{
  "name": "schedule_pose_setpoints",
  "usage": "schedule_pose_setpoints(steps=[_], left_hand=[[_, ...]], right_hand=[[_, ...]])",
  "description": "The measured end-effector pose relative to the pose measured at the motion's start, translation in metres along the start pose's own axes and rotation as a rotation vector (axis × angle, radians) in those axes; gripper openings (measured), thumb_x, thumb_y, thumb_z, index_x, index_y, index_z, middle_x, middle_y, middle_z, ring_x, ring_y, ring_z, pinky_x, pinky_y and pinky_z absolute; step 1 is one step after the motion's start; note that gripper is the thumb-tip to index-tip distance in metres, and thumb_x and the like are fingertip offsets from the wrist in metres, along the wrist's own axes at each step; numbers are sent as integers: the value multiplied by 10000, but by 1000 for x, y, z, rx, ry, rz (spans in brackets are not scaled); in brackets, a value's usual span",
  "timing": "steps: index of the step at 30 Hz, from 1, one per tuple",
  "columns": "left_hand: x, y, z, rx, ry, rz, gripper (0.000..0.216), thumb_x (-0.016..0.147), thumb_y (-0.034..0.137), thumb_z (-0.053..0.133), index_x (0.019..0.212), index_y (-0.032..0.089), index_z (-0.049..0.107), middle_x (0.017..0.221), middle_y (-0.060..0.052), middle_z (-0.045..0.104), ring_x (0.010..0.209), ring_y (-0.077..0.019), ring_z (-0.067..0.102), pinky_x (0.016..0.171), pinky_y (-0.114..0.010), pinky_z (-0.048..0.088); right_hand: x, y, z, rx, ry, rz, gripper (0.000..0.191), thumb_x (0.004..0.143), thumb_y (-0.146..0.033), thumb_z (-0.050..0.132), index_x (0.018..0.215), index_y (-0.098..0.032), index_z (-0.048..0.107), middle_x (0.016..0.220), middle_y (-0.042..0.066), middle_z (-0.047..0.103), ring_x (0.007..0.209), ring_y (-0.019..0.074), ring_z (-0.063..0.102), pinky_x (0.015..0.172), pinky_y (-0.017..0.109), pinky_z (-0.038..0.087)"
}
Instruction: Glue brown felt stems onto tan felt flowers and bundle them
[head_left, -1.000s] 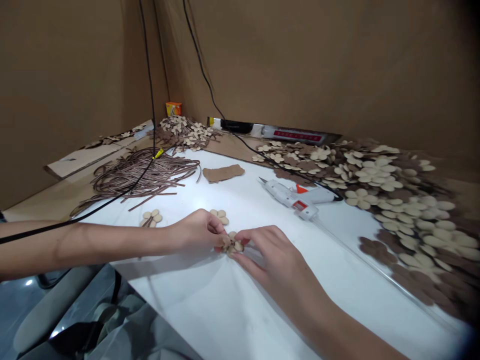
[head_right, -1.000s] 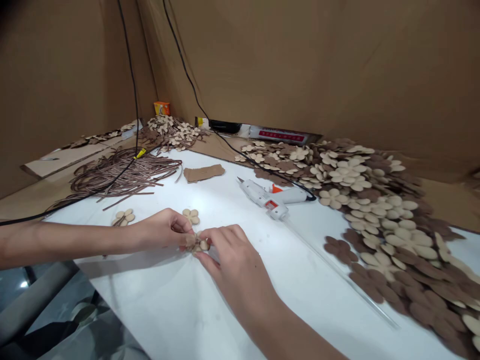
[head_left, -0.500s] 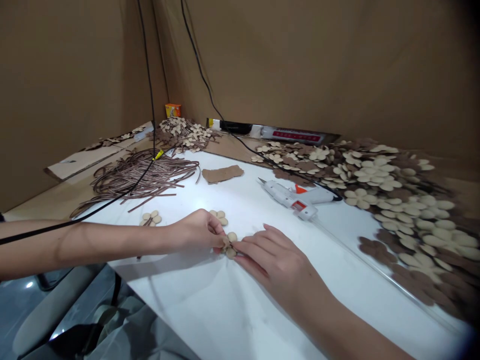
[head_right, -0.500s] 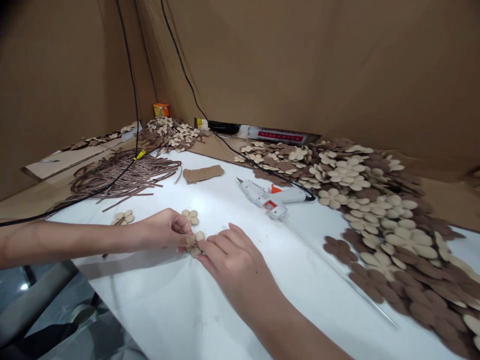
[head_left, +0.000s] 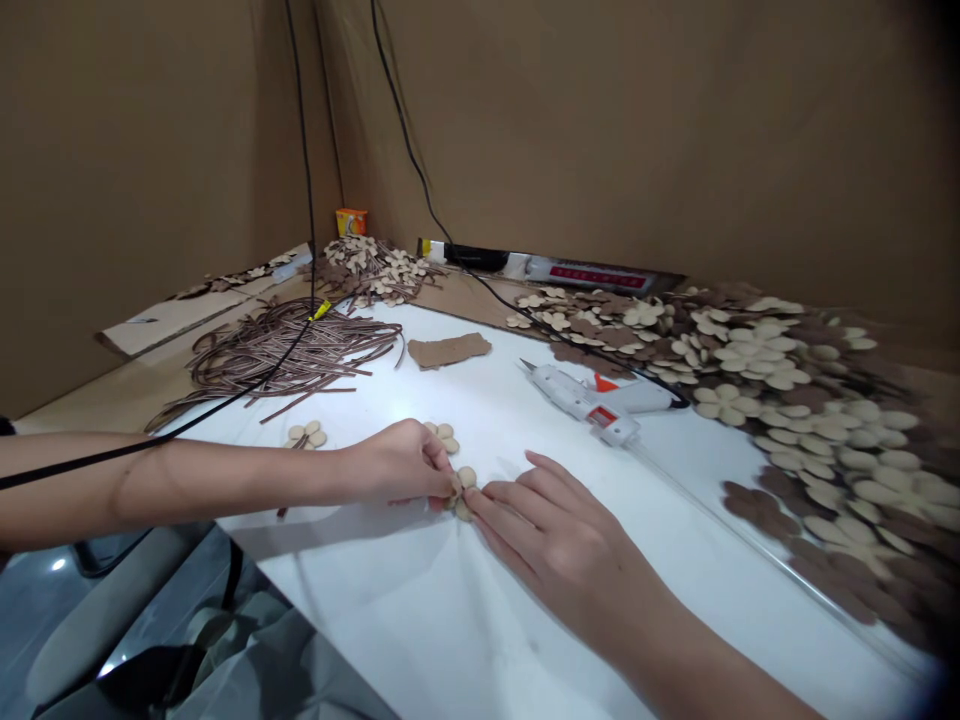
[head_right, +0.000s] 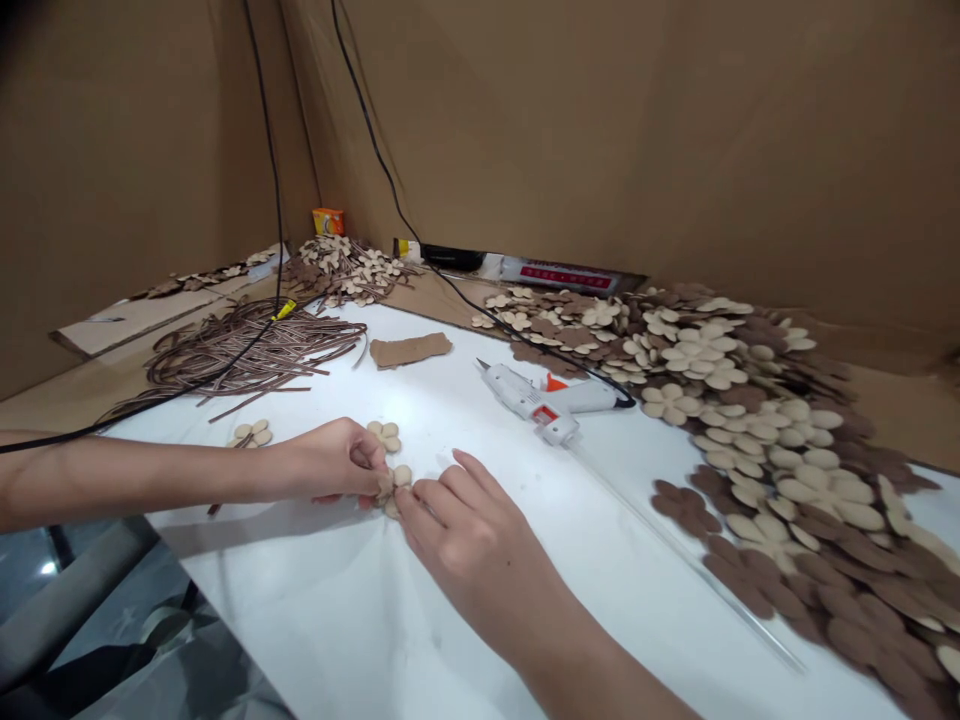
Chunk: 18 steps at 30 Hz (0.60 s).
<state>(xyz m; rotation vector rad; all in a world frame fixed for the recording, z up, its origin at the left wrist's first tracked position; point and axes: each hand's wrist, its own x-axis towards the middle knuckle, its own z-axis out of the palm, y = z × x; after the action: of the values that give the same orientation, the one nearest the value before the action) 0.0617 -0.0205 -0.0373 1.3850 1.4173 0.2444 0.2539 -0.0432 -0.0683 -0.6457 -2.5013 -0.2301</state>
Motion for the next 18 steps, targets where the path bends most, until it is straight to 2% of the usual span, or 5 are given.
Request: schedule_pose_setpoints(steps=[4, 6, 11, 18], left_hand=[[1, -1, 1, -14, 2, 9, 56, 622, 206, 570, 628, 151, 563, 491, 38, 560, 339, -44, 357, 318, -167, 256], [2, -3, 3, -25, 8, 8, 54, 623, 206, 568, 626, 158, 544, 469, 41, 547, 331, -49, 359, 310, -167, 252], [-1, -7, 3, -69, 27, 4, 121, 656, 242, 588, 628, 178, 490, 464, 57, 539, 291, -43, 327, 296, -174, 228], [-12, -11, -9, -4, 71, 96, 141, 695, 287, 573, 659, 173, 498, 517, 50, 551, 343, -52, 367, 332, -178, 266]], right_hand=[[2, 3, 0, -38, -54, -64, 169, 870, -93, 479, 843, -144, 638, 700, 34, 593, 649, 156, 446, 672, 323, 428], [4, 5, 0, -50, -74, -83, 188, 879, -94, 458, 833, -146, 633, 713, 38, 584, 647, 156, 438, 620, 306, 407], [6, 9, 0, -76, -99, -139, 202, 878, -80, 442, 860, -145, 632, 758, 38, 600, 653, 155, 457, 630, 319, 395], [8, 15, -5, -32, -123, -169, 237, 895, -85, 404, 861, -168, 623, 734, 27, 592, 695, 155, 510, 664, 307, 391]])
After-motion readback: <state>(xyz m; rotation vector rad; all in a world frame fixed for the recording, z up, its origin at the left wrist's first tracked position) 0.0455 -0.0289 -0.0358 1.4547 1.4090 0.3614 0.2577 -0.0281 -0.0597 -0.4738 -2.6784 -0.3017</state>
